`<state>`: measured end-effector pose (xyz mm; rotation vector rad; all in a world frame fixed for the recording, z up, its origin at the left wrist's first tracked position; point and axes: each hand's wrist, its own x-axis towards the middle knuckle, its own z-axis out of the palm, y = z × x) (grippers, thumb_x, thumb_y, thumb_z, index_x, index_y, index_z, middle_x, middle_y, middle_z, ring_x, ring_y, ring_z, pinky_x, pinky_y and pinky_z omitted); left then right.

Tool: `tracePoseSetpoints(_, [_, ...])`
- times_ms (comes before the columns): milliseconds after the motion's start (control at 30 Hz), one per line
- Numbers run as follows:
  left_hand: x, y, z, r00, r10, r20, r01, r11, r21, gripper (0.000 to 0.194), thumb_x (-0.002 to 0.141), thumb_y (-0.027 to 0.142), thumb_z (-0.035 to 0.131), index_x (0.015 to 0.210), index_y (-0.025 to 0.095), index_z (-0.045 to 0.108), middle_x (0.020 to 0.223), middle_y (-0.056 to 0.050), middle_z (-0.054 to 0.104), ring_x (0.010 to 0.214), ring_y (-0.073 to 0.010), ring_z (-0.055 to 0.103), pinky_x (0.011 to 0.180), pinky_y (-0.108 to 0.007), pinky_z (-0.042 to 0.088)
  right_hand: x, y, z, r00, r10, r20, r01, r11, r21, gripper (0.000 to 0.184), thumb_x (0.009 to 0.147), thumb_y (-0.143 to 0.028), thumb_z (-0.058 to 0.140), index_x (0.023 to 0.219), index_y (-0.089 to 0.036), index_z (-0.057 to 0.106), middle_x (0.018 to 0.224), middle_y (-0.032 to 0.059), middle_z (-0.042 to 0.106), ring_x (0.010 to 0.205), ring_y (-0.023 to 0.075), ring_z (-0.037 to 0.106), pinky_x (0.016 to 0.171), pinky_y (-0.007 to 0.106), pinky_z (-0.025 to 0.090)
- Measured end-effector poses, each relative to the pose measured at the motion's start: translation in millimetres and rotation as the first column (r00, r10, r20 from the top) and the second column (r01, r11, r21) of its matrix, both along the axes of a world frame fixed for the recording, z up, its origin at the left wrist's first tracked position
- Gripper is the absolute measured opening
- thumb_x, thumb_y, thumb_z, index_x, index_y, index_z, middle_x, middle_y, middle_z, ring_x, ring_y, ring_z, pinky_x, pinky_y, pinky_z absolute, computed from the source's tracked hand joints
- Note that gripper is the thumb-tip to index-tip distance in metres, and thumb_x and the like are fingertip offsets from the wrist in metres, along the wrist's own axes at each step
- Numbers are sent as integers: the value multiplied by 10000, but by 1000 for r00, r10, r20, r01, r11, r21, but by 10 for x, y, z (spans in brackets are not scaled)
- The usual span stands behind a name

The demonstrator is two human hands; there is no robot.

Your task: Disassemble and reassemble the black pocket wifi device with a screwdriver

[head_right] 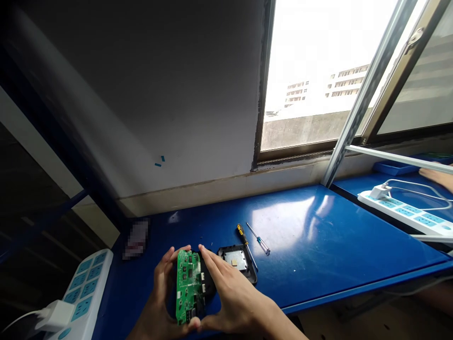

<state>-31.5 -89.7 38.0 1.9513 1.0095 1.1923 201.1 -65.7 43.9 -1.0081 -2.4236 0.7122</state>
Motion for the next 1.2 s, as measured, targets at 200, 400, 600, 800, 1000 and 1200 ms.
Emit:
tracePoseSetpoints(200, [17, -60, 92, 981, -68, 179, 83, 994, -75, 1172, 791, 611, 834, 1579, 377, -2, 1645, -187, 309, 1519, -406, 348, 1153, -594, 453, -47, -6, 115, 1000, 4, -12, -6, 995, -104, 1383, 646, -276, 885, 1657, -220, -57, 1727, 193, 148, 1582, 383, 202, 1250, 525, 319])
tracePoseSetpoints(400, [-59, -77, 169, 989, -68, 133, 78, 995, -67, 1214, 783, 358, 901, 1586, 385, -9, 1666, -190, 263, 1514, -411, 356, 1130, -600, 479, -36, -6, 135, 998, -22, -65, 17, 997, -77, 1395, 643, -292, 871, 1653, -228, -89, 1706, 190, 215, 1571, 389, 248, 1231, 496, 365])
tracePoseSetpoints(600, [-165, -91, 108, 989, 89, -120, -85, 996, 42, 1279, 752, 63, 823, 1603, 412, -66, 1680, -159, 266, 1522, -396, 345, 1165, -660, 413, -27, -2, 110, 996, -90, -16, 91, 995, 46, 1353, 656, -267, 820, 1651, -232, -98, 1673, 192, 280, 1494, 381, 396, 1166, 473, 451])
tracePoseSetpoints(800, [-149, -63, 35, 945, 166, -282, -139, 984, 113, 1159, 768, 52, 751, 1628, 372, 43, 1658, -136, 327, 1521, -384, 350, 1161, -623, 438, -43, 5, 46, 992, -108, 64, 93, 973, 212, 1250, 675, -184, 736, 1658, -223, -35, 1643, 218, 341, 1444, 414, 444, 1102, 522, 502])
tracePoseSetpoints(1000, [-158, -9, -34, 915, 213, -343, -192, 977, 93, 1159, 742, 13, 745, 1619, 388, 86, 1600, -119, 394, 1476, -364, 421, 1135, -595, 478, -49, 27, 17, 989, -95, 113, 71, 978, 198, 1254, 679, -190, 763, 1658, -227, -19, 1648, 223, 331, 1457, 424, 431, 1139, 553, 467])
tracePoseSetpoints(1200, [-207, 19, -88, 909, 216, -355, -195, 976, 96, 1191, 695, 0, 751, 1611, 382, 93, 1576, -127, 404, 1442, -379, 449, 1126, -612, 477, 21, 44, 81, 995, -42, 85, 34, 995, 96, 1198, 761, -223, 747, 1655, -256, -50, 1687, 184, 262, 1512, 373, 378, 1188, 491, 434])
